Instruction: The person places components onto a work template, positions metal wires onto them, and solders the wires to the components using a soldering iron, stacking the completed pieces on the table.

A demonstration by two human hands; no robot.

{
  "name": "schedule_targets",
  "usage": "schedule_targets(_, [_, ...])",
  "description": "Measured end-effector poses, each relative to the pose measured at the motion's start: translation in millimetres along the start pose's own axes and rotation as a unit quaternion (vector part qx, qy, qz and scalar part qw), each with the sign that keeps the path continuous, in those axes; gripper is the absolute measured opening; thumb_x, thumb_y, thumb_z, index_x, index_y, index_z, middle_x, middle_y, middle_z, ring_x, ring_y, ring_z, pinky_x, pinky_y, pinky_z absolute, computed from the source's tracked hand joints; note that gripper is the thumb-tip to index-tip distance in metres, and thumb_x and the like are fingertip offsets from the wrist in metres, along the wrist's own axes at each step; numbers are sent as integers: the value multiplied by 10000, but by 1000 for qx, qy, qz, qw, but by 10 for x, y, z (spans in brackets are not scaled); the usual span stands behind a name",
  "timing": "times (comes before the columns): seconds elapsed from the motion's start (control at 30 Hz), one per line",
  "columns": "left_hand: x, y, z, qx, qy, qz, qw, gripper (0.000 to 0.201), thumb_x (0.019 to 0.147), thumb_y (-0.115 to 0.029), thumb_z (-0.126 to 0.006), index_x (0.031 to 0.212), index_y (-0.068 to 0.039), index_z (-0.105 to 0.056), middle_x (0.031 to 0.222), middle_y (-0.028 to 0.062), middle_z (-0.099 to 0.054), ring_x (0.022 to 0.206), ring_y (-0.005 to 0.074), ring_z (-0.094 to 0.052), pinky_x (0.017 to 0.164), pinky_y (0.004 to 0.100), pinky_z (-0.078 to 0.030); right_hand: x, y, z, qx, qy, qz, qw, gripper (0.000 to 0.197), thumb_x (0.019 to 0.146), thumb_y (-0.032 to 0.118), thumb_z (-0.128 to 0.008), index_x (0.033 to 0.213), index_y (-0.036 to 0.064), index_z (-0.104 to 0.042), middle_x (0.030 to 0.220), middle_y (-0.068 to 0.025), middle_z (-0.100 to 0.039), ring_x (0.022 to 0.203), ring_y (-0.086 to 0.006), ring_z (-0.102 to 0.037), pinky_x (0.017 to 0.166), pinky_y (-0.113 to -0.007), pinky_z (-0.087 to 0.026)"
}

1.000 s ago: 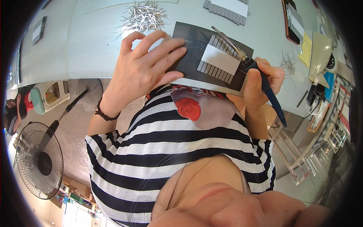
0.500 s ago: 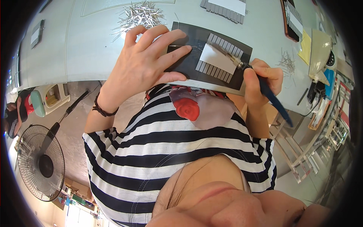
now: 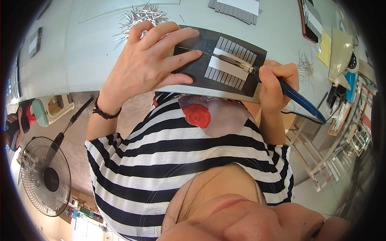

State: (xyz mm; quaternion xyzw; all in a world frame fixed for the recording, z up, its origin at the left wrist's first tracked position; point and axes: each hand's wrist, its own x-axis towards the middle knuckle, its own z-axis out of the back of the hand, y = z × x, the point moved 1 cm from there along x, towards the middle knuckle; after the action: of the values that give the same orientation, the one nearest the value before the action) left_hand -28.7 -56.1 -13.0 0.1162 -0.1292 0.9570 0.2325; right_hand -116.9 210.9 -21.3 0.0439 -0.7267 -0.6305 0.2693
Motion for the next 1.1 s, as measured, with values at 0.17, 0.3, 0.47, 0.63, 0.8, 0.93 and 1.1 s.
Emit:
schedule_targets(0.17, [40, 1, -1, 4, 10, -8, 1000, 477, 856, -593, -619, 1199, -284, -737, 1426, -13, -577, 1236, 241, -523, 1023, 433, -339, 15, -1, 48, -9, 26, 3, 1000, 234, 852, -142, -662, 827, 21, -497, 597, 10, -476, 529, -42, -360, 482, -241, -256])
schedule_targets(0.3, [46, 7, -2, -1, 9, -11, 1000, 471, 859, -595, -612, 1198, -294, -737, 1425, -10, -579, 1240, 238, -523, 1022, 432, -339, 8, -11, 34, -6, 16, 13, 1000, 225, 843, -143, -668, 835, 14, -507, 602, 2, -486, 529, -46, -375, 479, -241, -271])
schedule_targets(0.47, [40, 11, -5, 4, 2, -13, 1000, 468, 867, -598, -603, 1197, -296, -737, 1420, -6, -583, 1242, 241, -524, 1030, 433, -338, 11, -31, 31, 7, 20, 12, 1000, 218, 839, -146, -669, 840, 5, -513, 603, 2, -487, 530, -51, -393, 474, -243, -278])
schedule_targets(0.63, [27, 19, -11, 3, 1, -16, 1000, 466, 876, -600, -593, 1201, -298, -736, 1422, -2, -583, 1246, 243, -522, 1029, 433, -343, 14, -27, 5, 10, 20, 10, 1000, 205, 834, -144, -677, 835, -5, -526, 616, -16, -508, 523, -57, -416, 470, -243, -303])
schedule_targets(0.8, [22, 23, -10, 2, 0, -18, 1000, 464, 881, -598, -590, 1202, -297, -738, 1419, 0, -585, 1247, 243, -523, 1027, 433, -347, 13, -23, -3, -4, 21, 9, 1000, 205, 829, -143, -683, 832, -5, -531, 624, -20, -519, 518, -60, -423, 468, -242, -305])
schedule_targets(0.93, [22, 20, -12, -2, 1, -15, 1000, 467, 878, -597, -592, 1201, -293, -740, 1416, 1, -587, 1248, 242, -523, 1030, 432, -346, 10, -36, 2, 2, 22, 8, 1000, 206, 828, -140, -686, 833, -3, -533, 630, -27, -536, 517, -61, -429, 468, -241, -309])
schedule_targets(1.1, [21, 28, -7, -6, 0, -16, 1000, 471, 872, -596, -593, 1199, -291, -741, 1416, -1, -588, 1246, 242, -524, 1031, 428, -344, 7, -41, -7, -3, 22, 8, 1000, 201, 827, -138, -688, 836, -5, -537, 642, -42, -566, 518, -61, -439, 468, -240, -312])
